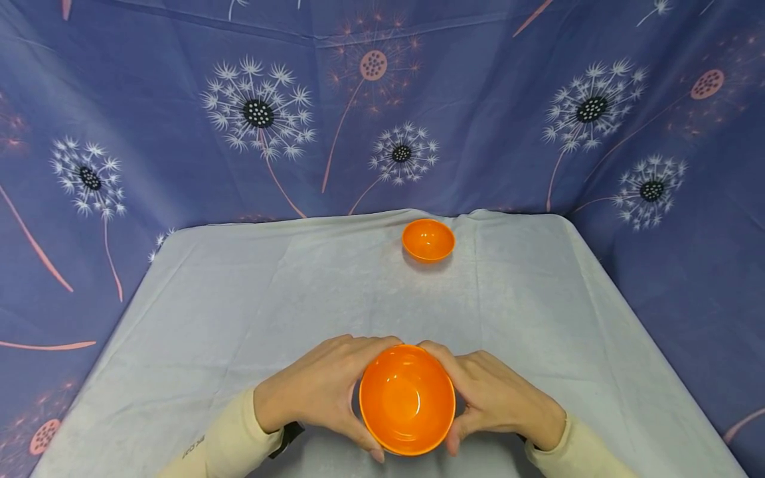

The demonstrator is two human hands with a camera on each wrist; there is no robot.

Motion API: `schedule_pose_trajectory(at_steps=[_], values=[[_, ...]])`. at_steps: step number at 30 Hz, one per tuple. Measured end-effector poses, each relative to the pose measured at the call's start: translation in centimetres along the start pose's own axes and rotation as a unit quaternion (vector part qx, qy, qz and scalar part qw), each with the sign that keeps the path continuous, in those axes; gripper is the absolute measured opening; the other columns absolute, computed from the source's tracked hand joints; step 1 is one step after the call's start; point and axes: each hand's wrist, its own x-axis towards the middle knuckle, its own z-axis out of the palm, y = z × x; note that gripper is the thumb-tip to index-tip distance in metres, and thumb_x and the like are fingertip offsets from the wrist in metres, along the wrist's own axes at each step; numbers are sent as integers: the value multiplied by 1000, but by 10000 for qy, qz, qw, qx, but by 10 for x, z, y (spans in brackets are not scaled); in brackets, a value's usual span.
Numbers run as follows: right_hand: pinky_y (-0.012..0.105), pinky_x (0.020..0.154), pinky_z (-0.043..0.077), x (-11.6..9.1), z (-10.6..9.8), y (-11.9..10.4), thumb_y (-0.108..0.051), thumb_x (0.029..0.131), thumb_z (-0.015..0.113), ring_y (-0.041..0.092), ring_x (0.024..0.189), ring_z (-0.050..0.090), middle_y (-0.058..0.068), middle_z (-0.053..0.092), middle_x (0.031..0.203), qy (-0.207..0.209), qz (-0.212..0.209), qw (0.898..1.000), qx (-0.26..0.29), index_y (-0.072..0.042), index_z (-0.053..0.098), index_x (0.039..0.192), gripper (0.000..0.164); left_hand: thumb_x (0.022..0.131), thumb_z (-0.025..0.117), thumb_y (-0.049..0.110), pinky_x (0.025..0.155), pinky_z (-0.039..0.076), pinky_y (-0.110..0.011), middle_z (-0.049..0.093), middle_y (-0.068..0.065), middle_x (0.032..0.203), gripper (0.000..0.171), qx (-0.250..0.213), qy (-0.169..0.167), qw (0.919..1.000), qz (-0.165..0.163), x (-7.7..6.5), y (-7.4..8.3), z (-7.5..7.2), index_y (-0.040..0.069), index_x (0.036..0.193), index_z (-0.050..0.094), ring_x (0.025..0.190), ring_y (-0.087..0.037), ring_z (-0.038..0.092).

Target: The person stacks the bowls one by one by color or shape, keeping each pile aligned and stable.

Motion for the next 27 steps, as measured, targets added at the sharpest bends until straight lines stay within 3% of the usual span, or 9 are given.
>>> schedule_pose_trajectory(at_steps=[5, 13, 16, 20, 27], values=[[13, 59, 45, 1, 1, 1, -89, 69, 28, -7, 70, 50, -22, 58, 99, 43, -3, 10000, -52, -11, 37, 140, 106, 51, 78, 72, 78, 47, -23, 54, 20, 114, 100, 73, 26, 10000, 19, 0, 0, 0, 23, 132, 45, 97, 5, 50], [18, 64, 49, 2, -6, 6, -89, 68, 27, -5, 81, 55, -18, 60, 110, -163, -41, 9998, 76, -11, 35, 142, 108, 51, 78, 72, 79, 48, -25, 53, 21, 115, 100, 97, 12, 9999, -22, 0, -1, 1, 24, 133, 44, 98, 6, 50], [11, 55, 42, 1, -13, 12, -88, 71, 20, -7, 68, 50, -20, 58, 95, -193, 149, 9997, -38, -14, 35, 142, 104, 52, 78, 71, 80, 48, -28, 52, 21, 117, 101, 15, -42, 10000, -61, 0, -1, 0, 25, 134, 43, 100, 5, 50], [11, 44, 28, 2, -22, 27, -85, 75, 12, -6, 53, 33, -18, 44, 77, -120, 405, 9990, -158, -18, 36, 142, 97, 53, 76, 74, 80, 48, -28, 51, 21, 118, 100, -28, -97, 9999, -115, 0, -2, 1, 27, 134, 43, 100, 5, 50], [17, 43, 35, 12, -34, 60, -69, 86, 14, 4, 51, 40, -8, 46, 73, 41, 671, 9942, 844, -16, 31, 142, 79, 49, 81, 69, 81, 48, -26, 48, 20, 119, 103, -115, -172, 9989, -432, -3, -1, 3, 28, 134, 40, 98, 4, 50]])
